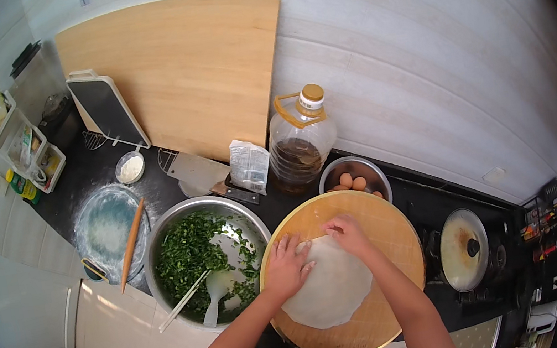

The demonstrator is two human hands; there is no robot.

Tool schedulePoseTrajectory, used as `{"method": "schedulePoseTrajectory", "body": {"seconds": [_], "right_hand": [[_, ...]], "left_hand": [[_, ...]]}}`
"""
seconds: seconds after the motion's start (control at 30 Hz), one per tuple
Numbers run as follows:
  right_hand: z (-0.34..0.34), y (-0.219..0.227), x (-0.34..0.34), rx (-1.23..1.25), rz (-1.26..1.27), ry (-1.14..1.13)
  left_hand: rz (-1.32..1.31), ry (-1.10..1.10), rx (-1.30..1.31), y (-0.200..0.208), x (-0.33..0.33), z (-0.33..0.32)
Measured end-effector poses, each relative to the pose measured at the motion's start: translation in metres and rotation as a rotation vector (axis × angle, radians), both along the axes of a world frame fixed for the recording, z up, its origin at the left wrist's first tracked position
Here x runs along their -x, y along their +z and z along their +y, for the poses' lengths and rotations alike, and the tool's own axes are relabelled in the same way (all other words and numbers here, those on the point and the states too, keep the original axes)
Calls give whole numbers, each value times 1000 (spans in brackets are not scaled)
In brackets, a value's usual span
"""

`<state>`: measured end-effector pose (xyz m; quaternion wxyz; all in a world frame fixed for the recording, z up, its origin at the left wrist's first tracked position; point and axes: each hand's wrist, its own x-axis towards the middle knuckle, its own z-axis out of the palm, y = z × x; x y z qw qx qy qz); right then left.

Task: The person cracks an egg into a bowl of chopped green vegetables and mixes it. They then place a thin, round dough wrapper over the mixture on a wooden board and carefully pleat the edges to seal it. Finally, they use a wooden spatula to flip a cooking pancake in a pan on the stove.

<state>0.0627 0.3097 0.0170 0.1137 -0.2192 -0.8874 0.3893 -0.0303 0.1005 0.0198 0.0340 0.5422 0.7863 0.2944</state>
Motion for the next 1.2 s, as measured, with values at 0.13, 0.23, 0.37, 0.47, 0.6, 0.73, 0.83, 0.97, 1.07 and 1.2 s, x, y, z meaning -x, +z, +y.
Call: {"method": "schedulePoseTrajectory", "body": {"seconds": [0.13,0.23,0.37,0.47,0.6,0.73,0.83,0.97,1.07,1.2], "right_hand": [[-5,1,-19,-249,78,60],[-14,8,-23,-329,138,87],[-27,27,-30,-433,115,134],[-31,25,-35,-465,89,138],[-30,27,-36,-470,91,158],[-30,28,-39,-450,100,153],[-27,16,-46,-359,174,13],[-21,3,-72,-211,200,-314],[-24,-4,-99,-226,179,-389],[-40,-4,-120,-218,166,-448]], "left_hand": [[43,-43,50,6,6,3],[42,-46,34,4,6,5],[25,-54,36,1,5,6],[17,-56,55,3,2,7],[18,-108,77,5,2,16],[2,-148,102,6,3,20],[42,-191,119,5,10,22],[75,-248,149,16,13,32],[82,-263,146,18,10,38],[94,-295,204,10,14,39]]}}
